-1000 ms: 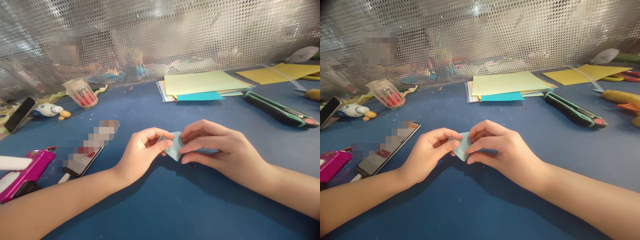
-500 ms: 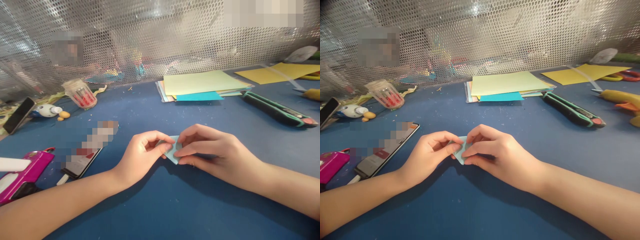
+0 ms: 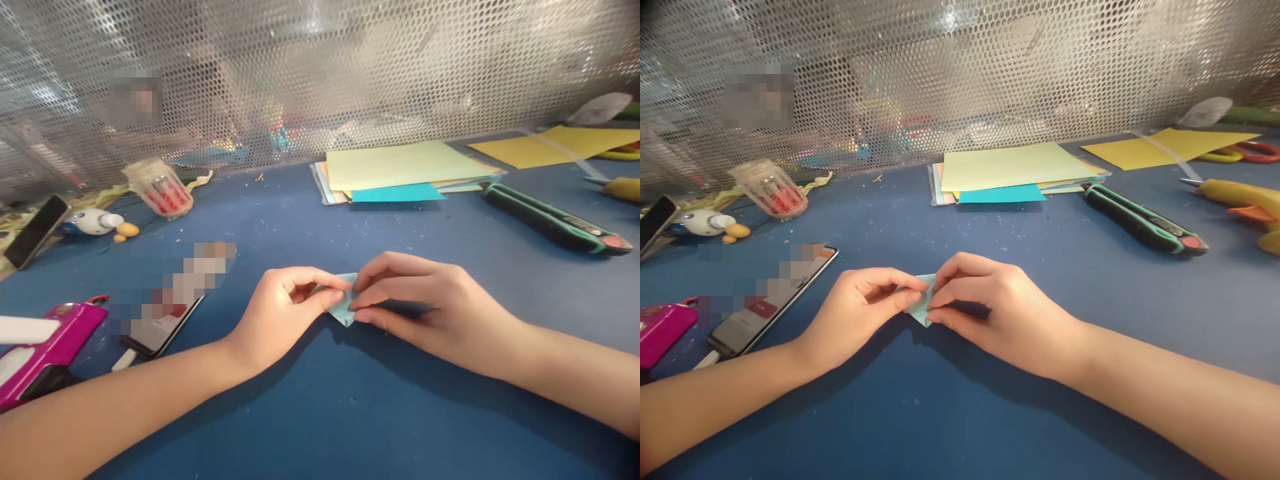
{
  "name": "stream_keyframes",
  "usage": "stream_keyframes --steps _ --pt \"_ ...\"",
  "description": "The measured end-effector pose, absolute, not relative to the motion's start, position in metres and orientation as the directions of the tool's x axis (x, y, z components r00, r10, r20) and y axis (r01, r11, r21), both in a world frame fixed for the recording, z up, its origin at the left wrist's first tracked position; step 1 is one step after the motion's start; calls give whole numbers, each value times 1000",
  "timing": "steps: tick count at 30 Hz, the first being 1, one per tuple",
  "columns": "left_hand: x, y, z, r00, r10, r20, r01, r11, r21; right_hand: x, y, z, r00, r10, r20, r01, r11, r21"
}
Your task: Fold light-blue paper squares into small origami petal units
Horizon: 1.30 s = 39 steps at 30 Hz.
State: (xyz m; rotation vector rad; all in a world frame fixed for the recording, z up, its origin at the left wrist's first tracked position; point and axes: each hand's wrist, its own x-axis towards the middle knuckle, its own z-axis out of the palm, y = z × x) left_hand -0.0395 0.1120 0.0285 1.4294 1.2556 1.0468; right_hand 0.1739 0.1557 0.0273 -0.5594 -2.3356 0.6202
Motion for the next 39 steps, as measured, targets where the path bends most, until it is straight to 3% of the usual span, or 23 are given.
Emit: stream_keyframes --steps 6,15,20,30,39 --pt "-40 112 27 105 994 -18 156 1 988 172 155 28 -631 575 522 298 800 -521" --pt "-39 111 28 96 995 -30 64 24 998 170 150 32 -605 766 216 296 469 -832" --pt "-37 111 27 116 993 -22 97 11 995 167 145 31 -584 808 82 293 304 -907" --pt "-37 110 29 128 990 50 220 -78 972 163 140 31 -531 833 157 266 339 -903" --pt "-38 109 27 118 993 -10 229 -17 973 165 141 28 -517 829 212 250 383 -889"
